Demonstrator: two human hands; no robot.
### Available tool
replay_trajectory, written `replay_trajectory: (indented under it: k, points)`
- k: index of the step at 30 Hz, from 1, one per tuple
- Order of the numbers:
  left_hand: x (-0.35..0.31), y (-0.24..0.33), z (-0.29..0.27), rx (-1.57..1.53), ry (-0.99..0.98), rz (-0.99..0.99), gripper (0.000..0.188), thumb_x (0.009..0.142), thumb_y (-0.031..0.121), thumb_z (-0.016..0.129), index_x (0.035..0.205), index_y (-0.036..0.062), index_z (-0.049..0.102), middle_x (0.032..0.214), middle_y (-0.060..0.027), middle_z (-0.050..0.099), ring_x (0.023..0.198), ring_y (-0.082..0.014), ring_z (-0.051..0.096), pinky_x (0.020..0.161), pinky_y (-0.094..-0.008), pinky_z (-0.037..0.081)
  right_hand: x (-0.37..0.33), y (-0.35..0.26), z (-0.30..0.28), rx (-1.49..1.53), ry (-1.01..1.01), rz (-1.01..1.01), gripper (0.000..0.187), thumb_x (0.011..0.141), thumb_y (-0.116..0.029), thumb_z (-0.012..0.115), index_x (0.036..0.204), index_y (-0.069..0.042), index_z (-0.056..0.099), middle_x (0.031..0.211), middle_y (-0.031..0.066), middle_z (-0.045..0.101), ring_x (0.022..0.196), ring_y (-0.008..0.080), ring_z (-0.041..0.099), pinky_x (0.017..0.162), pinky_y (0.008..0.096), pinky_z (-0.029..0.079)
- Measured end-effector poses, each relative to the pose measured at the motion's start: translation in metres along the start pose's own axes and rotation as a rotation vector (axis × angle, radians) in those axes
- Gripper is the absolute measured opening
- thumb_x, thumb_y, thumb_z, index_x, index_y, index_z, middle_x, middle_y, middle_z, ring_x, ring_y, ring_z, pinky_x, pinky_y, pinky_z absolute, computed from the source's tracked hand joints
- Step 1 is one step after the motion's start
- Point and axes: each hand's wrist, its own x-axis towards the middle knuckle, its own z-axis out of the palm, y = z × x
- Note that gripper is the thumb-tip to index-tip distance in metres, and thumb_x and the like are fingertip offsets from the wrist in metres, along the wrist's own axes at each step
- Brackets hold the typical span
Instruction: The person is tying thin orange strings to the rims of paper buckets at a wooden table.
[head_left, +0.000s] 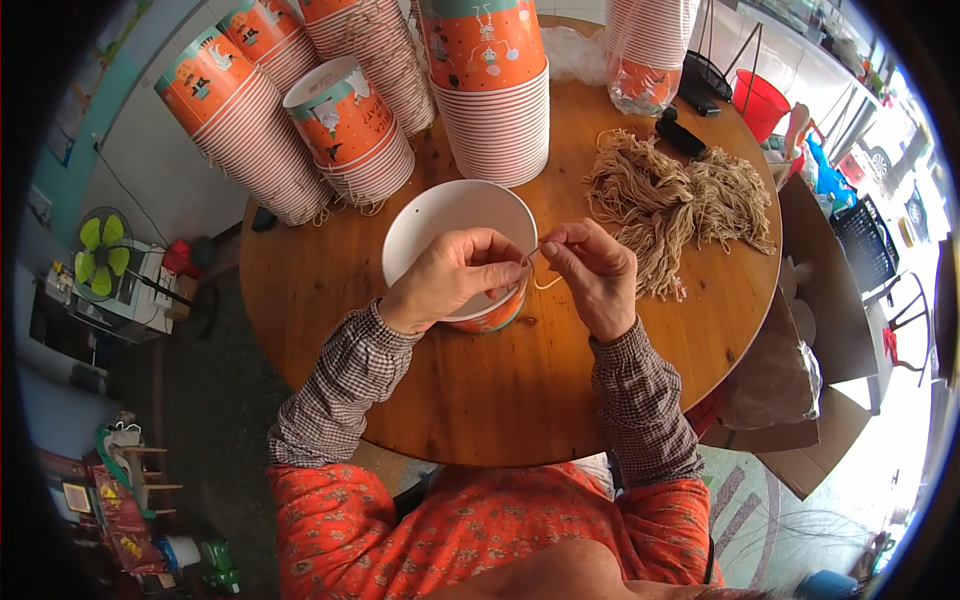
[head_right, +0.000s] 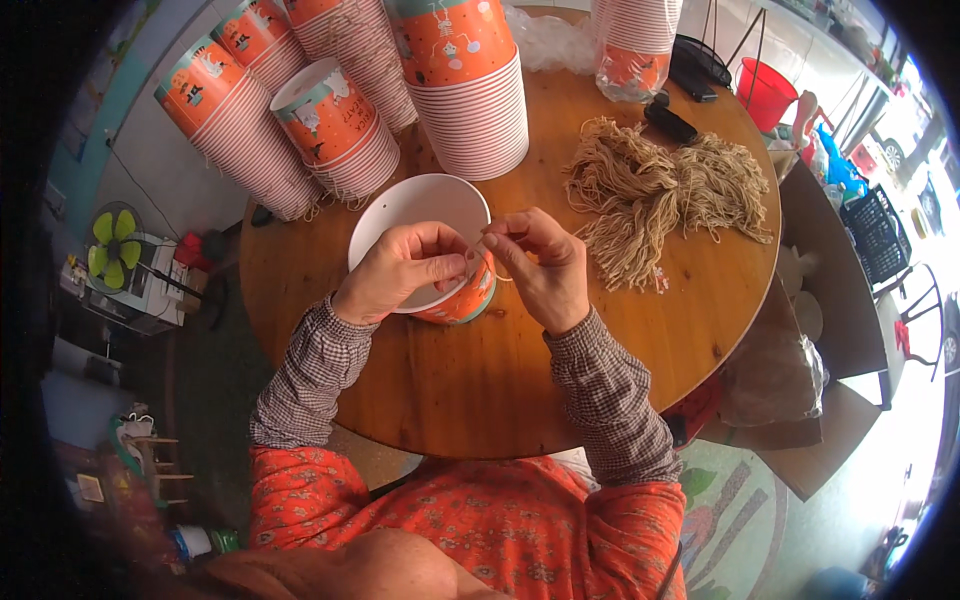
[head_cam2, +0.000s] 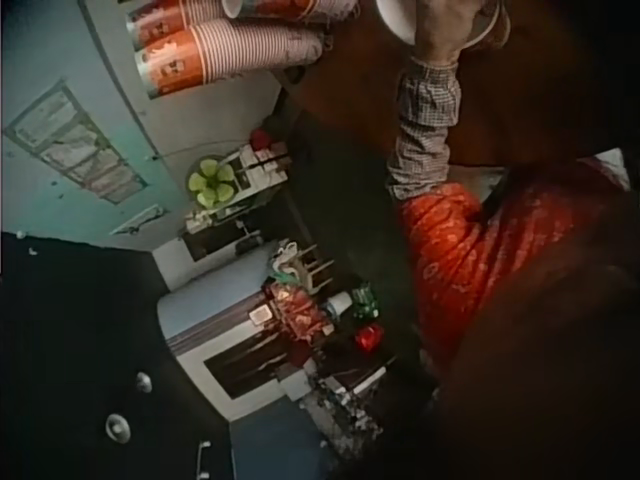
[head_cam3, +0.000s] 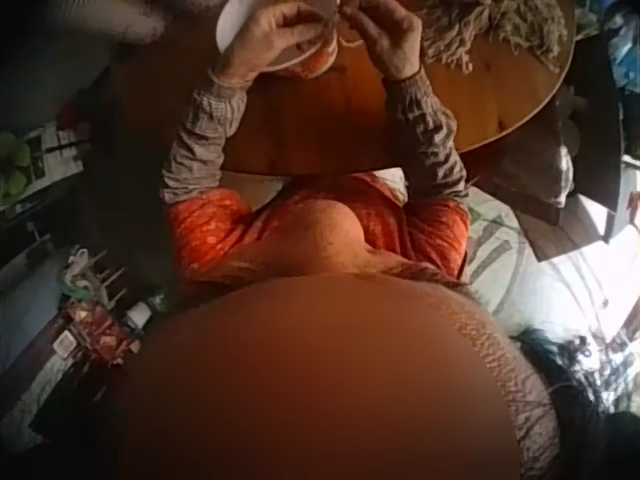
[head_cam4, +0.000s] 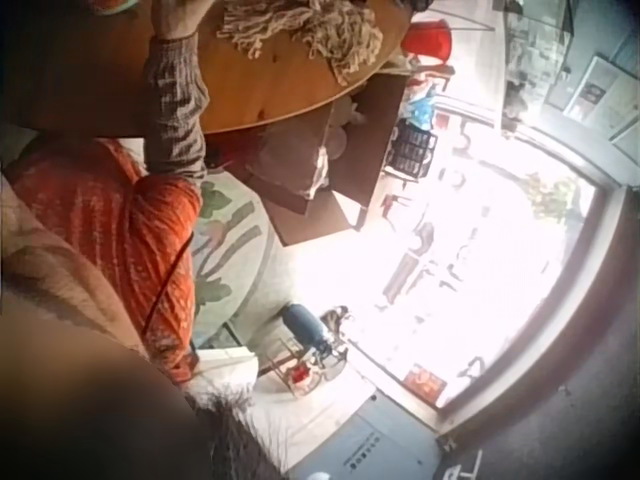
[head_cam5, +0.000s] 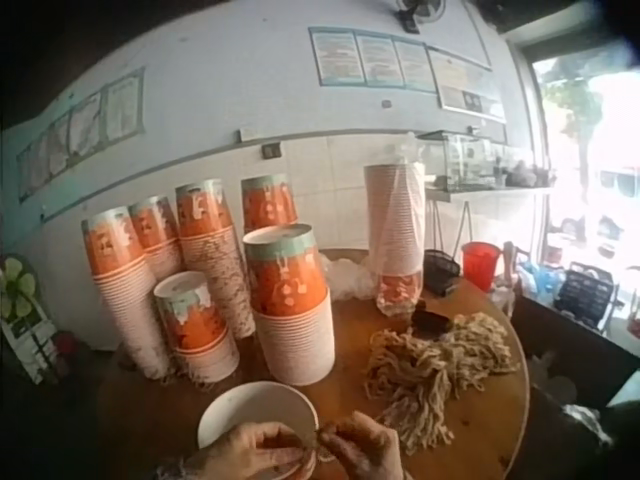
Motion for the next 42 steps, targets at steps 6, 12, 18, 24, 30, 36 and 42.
replay_trajectory:
  k: [6, 12, 18, 24, 30, 36, 42]
  points:
    - [0.001, -0.009, -0.011, 0.043, 0.000, -0.024, 0.013, 0.093, 0.012, 0.059, 0.096, -0.0003, 0.061, 0.085, -0.0014, 0.065, 0.064, -0.0039, 0.052, 0.059, -0.0182, 0.044, 0.003, -0.004, -0.002, 0.055, 0.066, 0.032, 0.007, 0.087, -0.005, 0.068, 0.092, -0.001, 0.065, 0.085, -0.0006, 0.063, 0.075, 0.0050, 0.058, 0.067, 0.0204, 0.048]
    - [0.000, -0.004, -0.009, -0.082, 0.098, -0.057, 0.015, 0.095, 0.015, 0.056, 0.093, 0.0011, 0.059, 0.077, 0.0012, 0.059, 0.058, -0.0021, 0.045, 0.053, -0.0171, 0.039, 0.004, -0.007, -0.004, -0.338, 0.055, -0.180, 0.010, 0.081, -0.001, 0.069, 0.090, -0.001, 0.065, 0.084, 0.0046, 0.062, 0.075, 0.0115, 0.060, 0.066, 0.0243, 0.049]
    - [0.000, -0.006, -0.018, -0.567, -0.032, -0.161, 0.018, 0.095, 0.018, 0.058, 0.097, 0.0007, 0.062, 0.077, 0.0007, 0.057, 0.057, -0.0038, 0.043, 0.053, -0.0188, 0.039, 0.002, -0.018, 0.000, -0.538, -0.058, -0.312, 0.014, 0.077, 0.002, 0.071, 0.090, -0.002, 0.066, 0.085, 0.0063, 0.061, 0.074, 0.0156, 0.060, 0.066, 0.0261, 0.050]
    - [0.001, -0.006, -0.004, -0.487, 0.088, -0.136, 0.021, 0.094, 0.016, 0.059, 0.100, -0.0031, 0.065, 0.080, -0.0009, 0.061, 0.067, -0.0067, 0.053, 0.065, -0.0195, 0.047, -0.002, -0.017, 0.005, -0.453, -0.108, -0.325, 0.012, 0.077, 0.001, 0.073, 0.088, -0.002, 0.068, 0.082, 0.0037, 0.056, 0.076, 0.0126, 0.058, 0.068, 0.0254, 0.048]
    - [0.000, -0.010, -0.001, -0.342, -0.001, -0.035, 0.020, 0.094, 0.014, 0.059, 0.100, -0.0041, 0.065, 0.084, -0.0027, 0.064, 0.071, -0.0068, 0.055, 0.068, -0.0205, 0.048, -0.002, -0.015, 0.006, -0.300, -0.085, -0.211, 0.010, 0.080, -0.001, 0.072, 0.089, -0.002, 0.068, 0.082, 0.0024, 0.054, 0.071, 0.0085, 0.056, 0.065, 0.0233, 0.047]
    - [0.001, -0.004, 0.006, -0.220, 0.002, -0.003, 0.018, 0.092, 0.012, 0.061, 0.096, -0.0046, 0.065, 0.080, -0.0007, 0.063, 0.070, -0.0048, 0.053, 0.066, -0.0199, 0.045, 0.000, -0.008, 0.004, -0.198, -0.025, -0.133, 0.007, 0.082, -0.002, 0.071, 0.088, -0.002, 0.068, 0.082, 0.0013, 0.054, 0.070, 0.0071, 0.057, 0.066, 0.0213, 0.047]
    - [-0.002, -0.004, 0.004, -0.093, 0.019, 0.009, 0.016, 0.091, 0.013, 0.063, 0.094, -0.0018, 0.066, 0.077, 0.0004, 0.063, 0.068, -0.0040, 0.053, 0.064, -0.0193, 0.045, -0.004, -0.004, 0.007, 0.129, -0.042, 0.107, 0.010, 0.086, -0.005, 0.069, 0.093, 0.000, 0.066, 0.085, 0.0005, 0.059, 0.078, 0.0059, 0.060, 0.069, 0.0201, 0.048]
